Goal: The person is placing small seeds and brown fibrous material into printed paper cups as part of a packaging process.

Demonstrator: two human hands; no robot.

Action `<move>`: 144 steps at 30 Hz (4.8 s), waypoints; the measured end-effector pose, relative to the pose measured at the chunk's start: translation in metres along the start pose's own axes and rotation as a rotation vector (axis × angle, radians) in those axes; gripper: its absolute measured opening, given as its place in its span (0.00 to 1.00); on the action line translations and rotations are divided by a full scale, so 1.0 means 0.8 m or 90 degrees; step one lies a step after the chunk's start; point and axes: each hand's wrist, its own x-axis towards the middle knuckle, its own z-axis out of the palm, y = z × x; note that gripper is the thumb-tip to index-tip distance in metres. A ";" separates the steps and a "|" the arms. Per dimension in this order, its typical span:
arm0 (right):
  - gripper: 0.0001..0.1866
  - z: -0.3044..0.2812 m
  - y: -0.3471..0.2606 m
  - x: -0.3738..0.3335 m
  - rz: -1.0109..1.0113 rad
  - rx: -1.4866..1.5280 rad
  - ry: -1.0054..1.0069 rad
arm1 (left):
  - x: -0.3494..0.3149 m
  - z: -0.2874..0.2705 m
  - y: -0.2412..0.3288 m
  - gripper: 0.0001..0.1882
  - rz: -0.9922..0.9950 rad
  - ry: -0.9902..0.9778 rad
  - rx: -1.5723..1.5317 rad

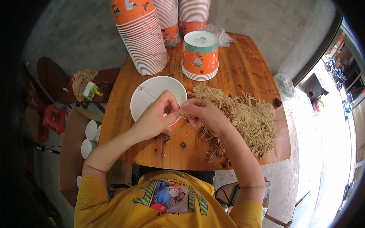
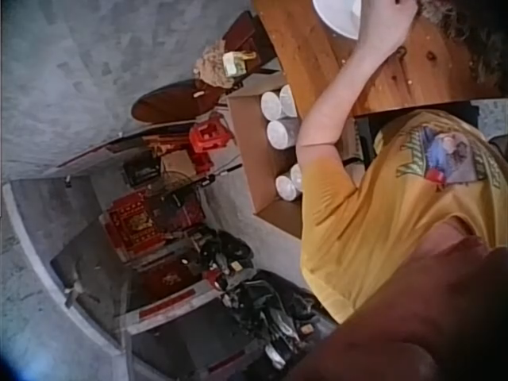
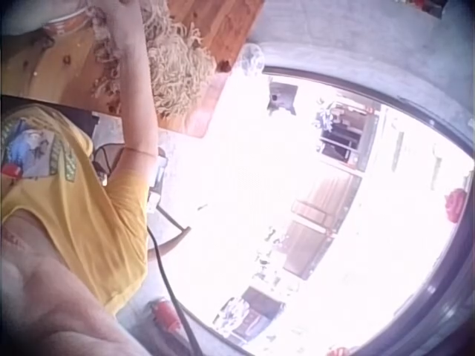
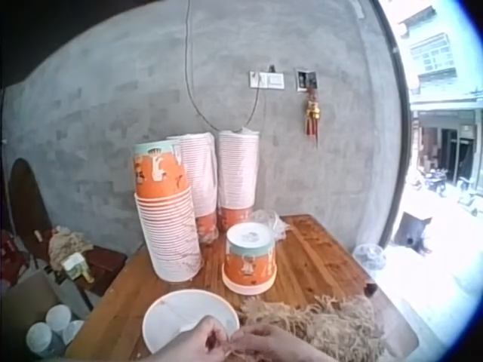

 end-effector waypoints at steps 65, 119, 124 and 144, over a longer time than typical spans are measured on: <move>0.09 0.034 0.032 -0.016 -0.566 -0.621 0.308 | -0.011 -0.005 0.004 0.07 0.043 0.014 0.103; 0.08 0.070 -0.001 -0.002 -0.644 -0.693 0.057 | -0.060 -0.047 -0.039 0.09 0.320 0.122 0.246; 0.09 0.072 -0.003 -0.005 -0.685 -0.775 0.073 | -0.064 -0.042 -0.039 0.06 0.320 0.134 0.284; 0.16 0.002 -0.011 -0.004 -0.625 -0.734 0.171 | -0.053 -0.110 -0.063 0.05 0.416 0.120 0.307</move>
